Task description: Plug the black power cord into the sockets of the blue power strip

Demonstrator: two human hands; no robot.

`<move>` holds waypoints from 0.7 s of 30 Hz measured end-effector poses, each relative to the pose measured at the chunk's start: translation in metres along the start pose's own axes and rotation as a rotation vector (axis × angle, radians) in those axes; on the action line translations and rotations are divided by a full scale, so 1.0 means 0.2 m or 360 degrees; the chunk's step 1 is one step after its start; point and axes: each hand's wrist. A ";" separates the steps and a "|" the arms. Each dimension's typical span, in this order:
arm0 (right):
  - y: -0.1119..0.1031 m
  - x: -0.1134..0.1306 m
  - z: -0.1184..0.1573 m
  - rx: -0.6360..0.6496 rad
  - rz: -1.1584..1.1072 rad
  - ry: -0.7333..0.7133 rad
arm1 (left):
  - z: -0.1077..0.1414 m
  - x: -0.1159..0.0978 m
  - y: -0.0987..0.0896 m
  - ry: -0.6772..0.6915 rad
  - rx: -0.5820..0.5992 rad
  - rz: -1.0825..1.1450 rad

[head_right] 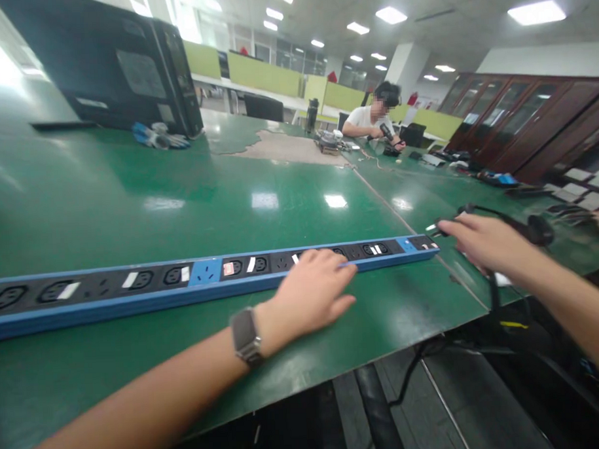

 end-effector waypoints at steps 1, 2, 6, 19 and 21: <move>0.09 -0.01 -0.04 0.0040 0.0231 -0.0039 | 0.06 0.13 -0.05 -0.0212 -0.0019 -0.0137; 0.18 -0.03 -0.08 0.0099 0.0469 -0.0099 | 0.12 0.24 -0.09 -0.0369 -0.0008 -0.0254; 0.44 -0.12 -0.24 0.0157 0.0829 -0.0242 | 0.35 0.48 -0.16 -0.0697 0.0234 -0.0451; 0.52 -0.19 -0.33 0.0438 0.1348 -0.0190 | 0.41 0.48 -0.14 -0.0743 0.0320 -0.0484; 0.50 -0.15 -0.39 0.0544 0.1324 -0.0127 | 0.41 0.48 -0.14 -0.0741 0.0321 -0.0490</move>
Point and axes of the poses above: each hand's wrist, its own z-axis away from the middle knuckle, its own y-axis out of the palm, x = y × z, and after that the axes turned 1 degree about -x, right-handed
